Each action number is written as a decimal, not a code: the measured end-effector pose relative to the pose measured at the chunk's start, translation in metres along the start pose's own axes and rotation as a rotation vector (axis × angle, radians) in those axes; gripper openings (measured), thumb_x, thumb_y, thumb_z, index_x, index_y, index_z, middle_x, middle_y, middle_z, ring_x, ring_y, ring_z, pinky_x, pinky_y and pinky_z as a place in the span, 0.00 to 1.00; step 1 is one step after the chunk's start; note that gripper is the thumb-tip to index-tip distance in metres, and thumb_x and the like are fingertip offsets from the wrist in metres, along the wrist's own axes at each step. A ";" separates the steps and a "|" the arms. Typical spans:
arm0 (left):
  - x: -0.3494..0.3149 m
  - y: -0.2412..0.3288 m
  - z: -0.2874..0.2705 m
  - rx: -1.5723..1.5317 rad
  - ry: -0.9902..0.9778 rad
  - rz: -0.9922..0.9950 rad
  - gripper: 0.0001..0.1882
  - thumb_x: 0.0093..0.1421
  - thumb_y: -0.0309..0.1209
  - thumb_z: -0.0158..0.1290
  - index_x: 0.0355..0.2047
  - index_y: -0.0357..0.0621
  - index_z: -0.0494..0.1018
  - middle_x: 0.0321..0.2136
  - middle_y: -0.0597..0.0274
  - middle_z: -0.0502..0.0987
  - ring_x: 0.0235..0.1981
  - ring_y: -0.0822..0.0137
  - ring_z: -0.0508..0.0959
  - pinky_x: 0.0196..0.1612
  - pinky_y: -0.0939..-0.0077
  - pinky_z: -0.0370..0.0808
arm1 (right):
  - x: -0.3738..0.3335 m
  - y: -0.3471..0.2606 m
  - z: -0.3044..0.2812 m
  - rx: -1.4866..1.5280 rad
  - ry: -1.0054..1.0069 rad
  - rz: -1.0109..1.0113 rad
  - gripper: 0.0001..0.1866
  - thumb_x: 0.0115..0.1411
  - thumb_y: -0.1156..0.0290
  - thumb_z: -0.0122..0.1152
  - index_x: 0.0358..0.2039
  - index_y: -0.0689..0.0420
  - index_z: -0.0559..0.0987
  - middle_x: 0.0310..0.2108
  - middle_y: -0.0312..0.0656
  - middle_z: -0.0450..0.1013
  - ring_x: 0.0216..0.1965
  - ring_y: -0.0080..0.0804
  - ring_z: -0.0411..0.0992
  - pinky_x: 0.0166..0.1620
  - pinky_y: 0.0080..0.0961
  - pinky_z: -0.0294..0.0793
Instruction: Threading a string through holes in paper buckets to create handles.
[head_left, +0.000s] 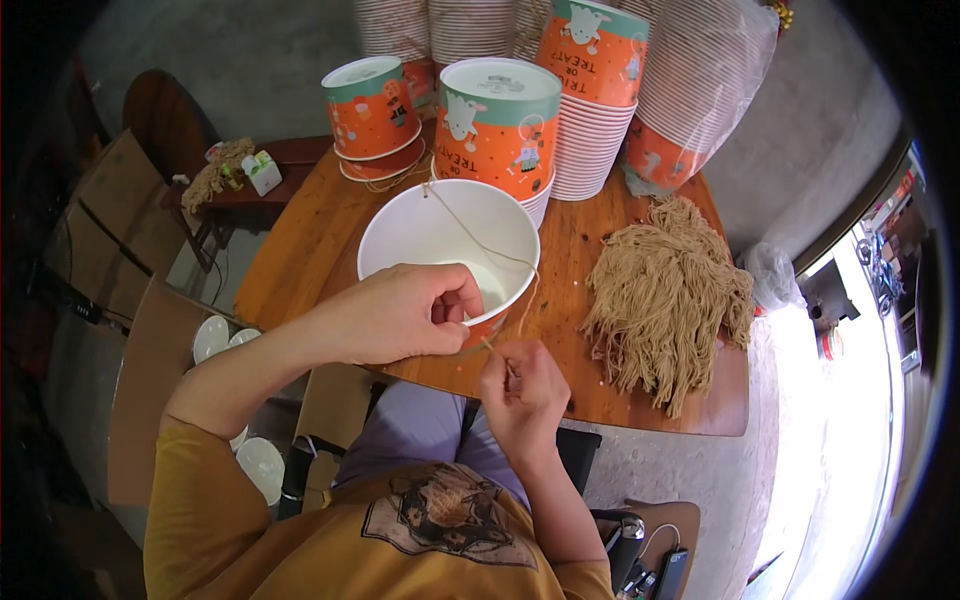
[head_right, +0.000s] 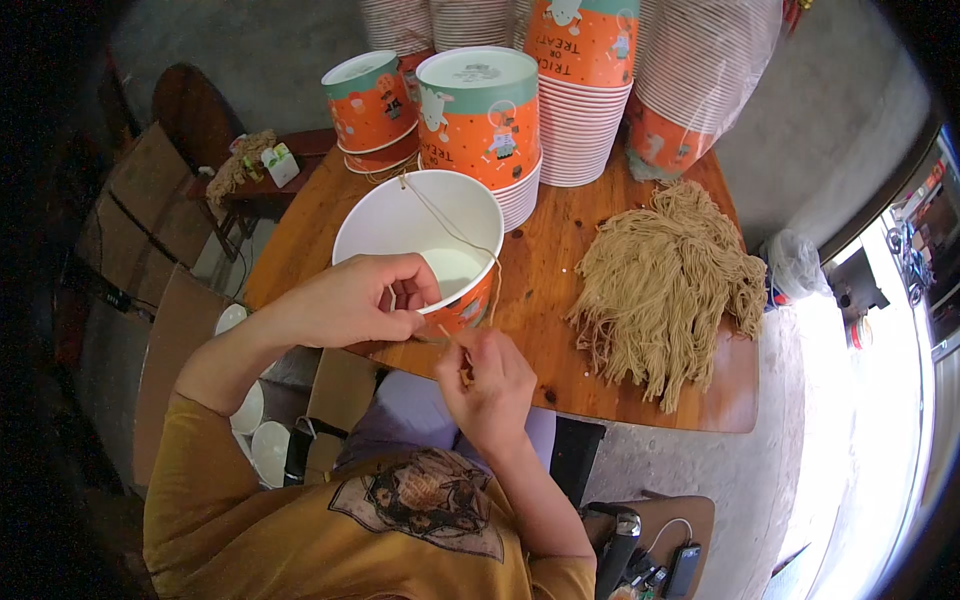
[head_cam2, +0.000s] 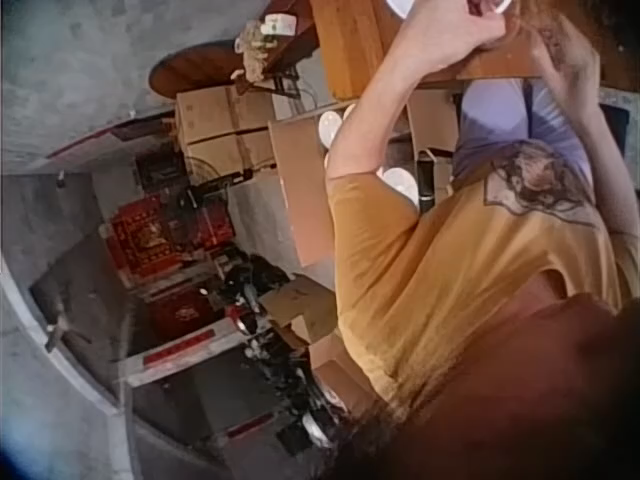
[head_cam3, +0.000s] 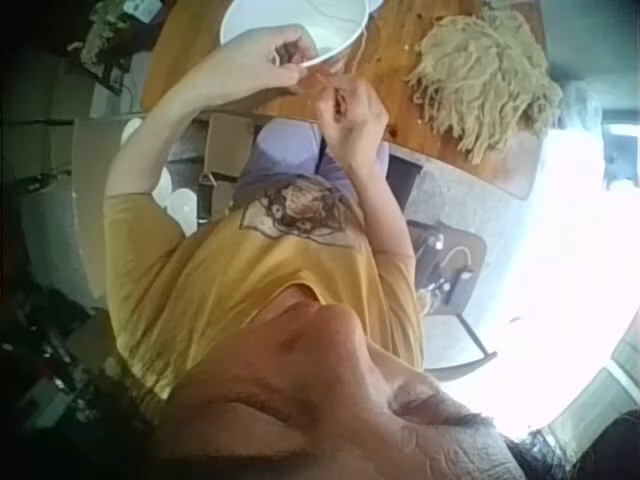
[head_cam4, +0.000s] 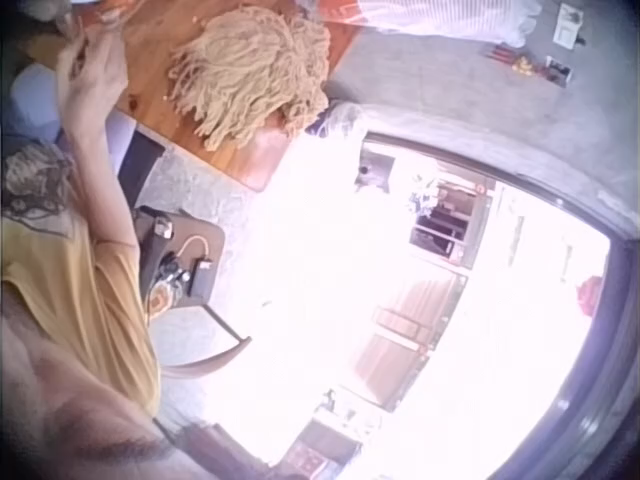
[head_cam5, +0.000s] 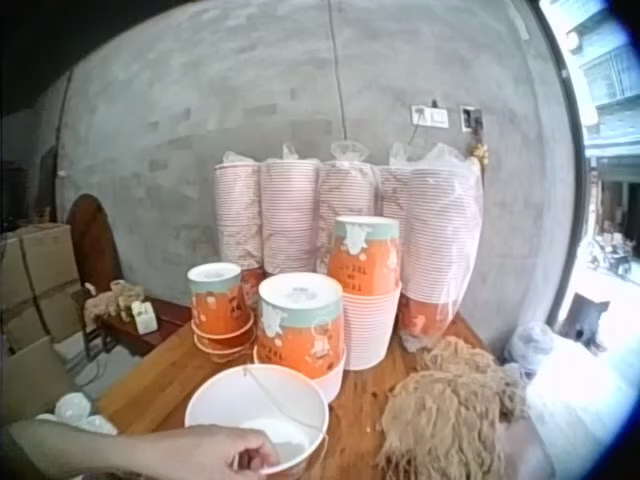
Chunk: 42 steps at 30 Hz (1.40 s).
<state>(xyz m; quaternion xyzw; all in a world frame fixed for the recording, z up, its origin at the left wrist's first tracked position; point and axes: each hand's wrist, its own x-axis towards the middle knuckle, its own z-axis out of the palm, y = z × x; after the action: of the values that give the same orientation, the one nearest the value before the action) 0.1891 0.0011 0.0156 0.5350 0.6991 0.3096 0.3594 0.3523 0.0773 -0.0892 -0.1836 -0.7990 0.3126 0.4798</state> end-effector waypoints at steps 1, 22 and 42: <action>0.000 0.001 0.000 0.006 0.008 0.001 0.12 0.53 0.29 0.56 0.36 0.37 0.71 0.26 0.64 0.74 0.28 0.73 0.73 0.33 0.77 0.71 | 0.002 -0.001 -0.001 0.000 0.000 0.002 0.11 0.47 0.82 0.62 0.31 0.57 0.72 0.23 0.40 0.70 0.22 0.36 0.70 0.26 0.30 0.70; 0.001 0.005 0.000 0.002 -0.028 0.001 0.18 0.57 0.28 0.54 0.48 0.41 0.67 0.26 0.67 0.71 0.27 0.76 0.70 0.32 0.79 0.69 | 0.018 -0.007 0.008 -0.117 0.030 -0.009 0.10 0.47 0.81 0.63 0.28 0.57 0.70 0.20 0.39 0.69 0.21 0.35 0.70 0.25 0.30 0.70; 0.005 0.003 0.002 -0.367 0.048 0.008 0.06 0.64 0.29 0.51 0.36 0.40 0.70 0.33 0.67 0.73 0.33 0.78 0.71 0.35 0.81 0.71 | 0.036 -0.023 -0.018 0.155 -0.029 0.298 0.08 0.59 0.74 0.63 0.38 0.59 0.74 0.20 0.35 0.71 0.19 0.17 0.67 0.24 0.17 0.67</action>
<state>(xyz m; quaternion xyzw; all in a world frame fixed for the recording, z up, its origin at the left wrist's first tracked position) 0.1914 0.0072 0.0159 0.4557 0.6373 0.4458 0.4330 0.3513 0.0871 -0.0438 -0.2579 -0.7434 0.4435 0.4291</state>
